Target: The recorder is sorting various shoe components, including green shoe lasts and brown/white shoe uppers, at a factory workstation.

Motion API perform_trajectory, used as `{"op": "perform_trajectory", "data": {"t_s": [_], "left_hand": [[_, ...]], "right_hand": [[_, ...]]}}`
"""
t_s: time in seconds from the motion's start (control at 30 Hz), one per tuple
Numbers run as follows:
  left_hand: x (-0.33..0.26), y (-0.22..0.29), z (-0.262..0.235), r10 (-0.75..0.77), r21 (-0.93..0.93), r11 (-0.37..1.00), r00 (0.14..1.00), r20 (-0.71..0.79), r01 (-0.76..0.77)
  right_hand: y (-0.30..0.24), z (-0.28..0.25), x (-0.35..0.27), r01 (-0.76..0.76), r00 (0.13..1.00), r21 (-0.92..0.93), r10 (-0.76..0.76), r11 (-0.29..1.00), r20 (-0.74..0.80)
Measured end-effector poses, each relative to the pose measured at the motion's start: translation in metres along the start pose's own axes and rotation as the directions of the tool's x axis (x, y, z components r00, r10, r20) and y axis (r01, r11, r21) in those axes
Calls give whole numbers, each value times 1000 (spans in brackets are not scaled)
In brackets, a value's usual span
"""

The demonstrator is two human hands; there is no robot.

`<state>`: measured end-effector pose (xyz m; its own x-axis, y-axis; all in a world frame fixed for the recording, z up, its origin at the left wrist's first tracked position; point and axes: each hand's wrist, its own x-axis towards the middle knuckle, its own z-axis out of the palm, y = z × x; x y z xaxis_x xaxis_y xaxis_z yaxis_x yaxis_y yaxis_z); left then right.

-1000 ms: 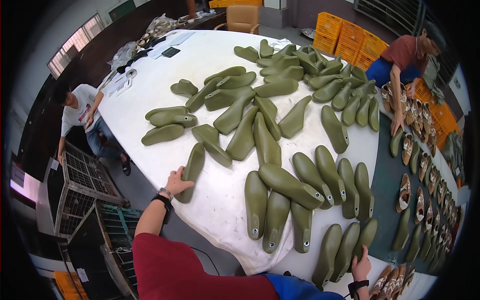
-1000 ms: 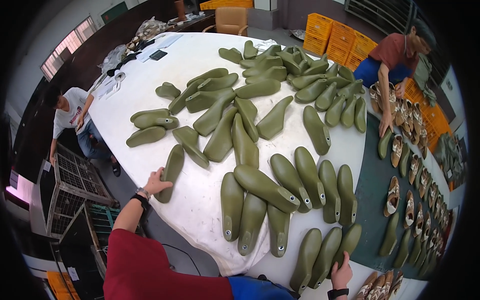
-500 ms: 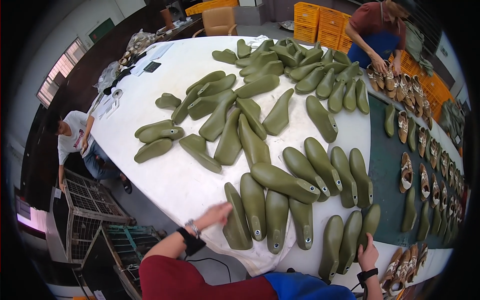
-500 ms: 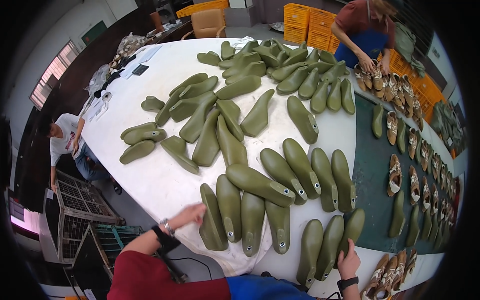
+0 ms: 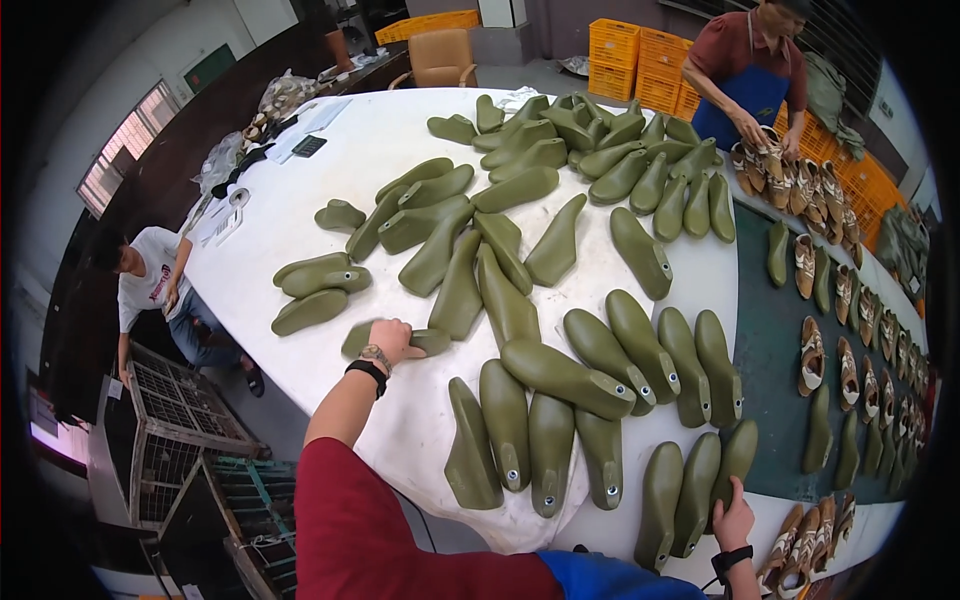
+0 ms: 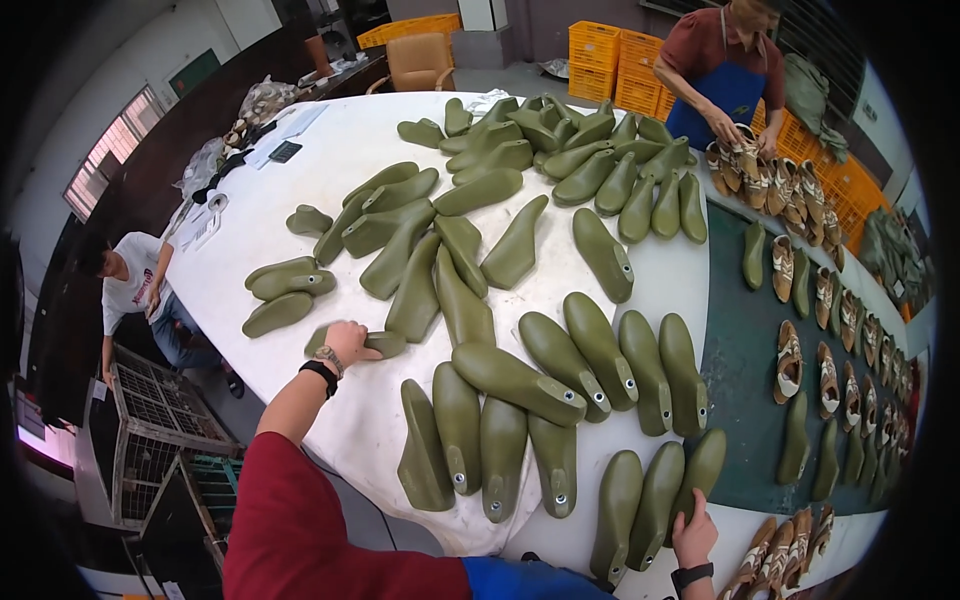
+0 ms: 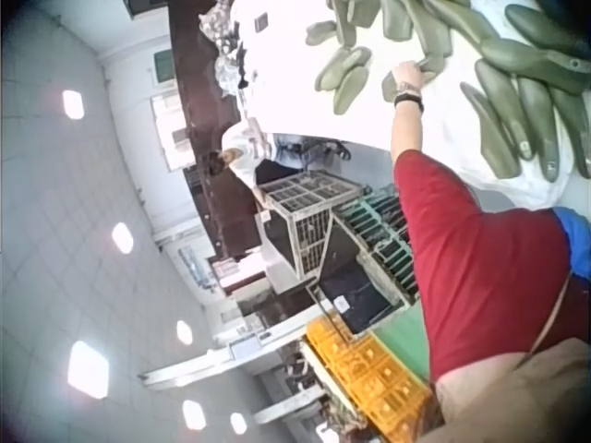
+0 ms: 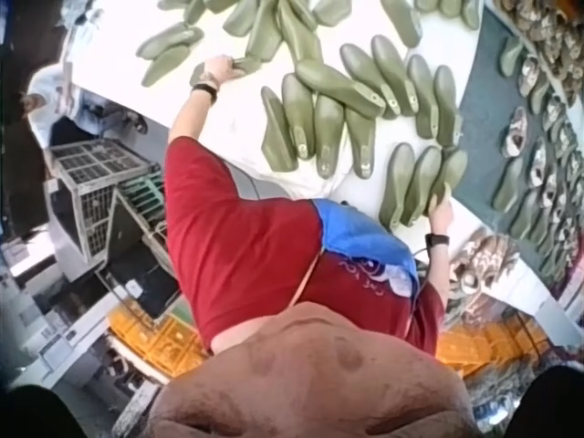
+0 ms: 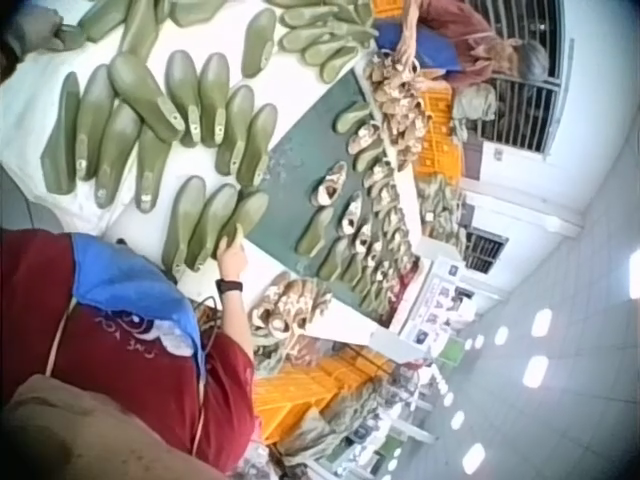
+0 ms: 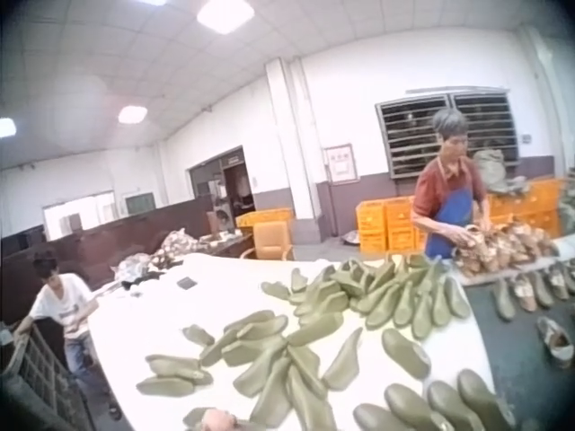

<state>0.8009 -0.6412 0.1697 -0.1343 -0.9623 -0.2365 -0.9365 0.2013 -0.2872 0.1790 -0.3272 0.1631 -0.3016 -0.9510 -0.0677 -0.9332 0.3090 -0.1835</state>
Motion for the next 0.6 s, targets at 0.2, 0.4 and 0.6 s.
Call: {"op": "perform_trajectory", "data": {"t_s": [0.2,0.4,0.6], "left_hand": [[-73,27,11,-202,-413,865,951,235,286],[-155,62,78,-57,-871,490,998,12,39],[-168,85,57,-248,-850,464,958,147,251]], "right_hand": [[5,3,2,4,1000,8,-3,1000,-24],[3,7,5,0,1000,-10,0,1000,-17],[10,9,-2,17,999,-9,-17,1000,-41]]}}
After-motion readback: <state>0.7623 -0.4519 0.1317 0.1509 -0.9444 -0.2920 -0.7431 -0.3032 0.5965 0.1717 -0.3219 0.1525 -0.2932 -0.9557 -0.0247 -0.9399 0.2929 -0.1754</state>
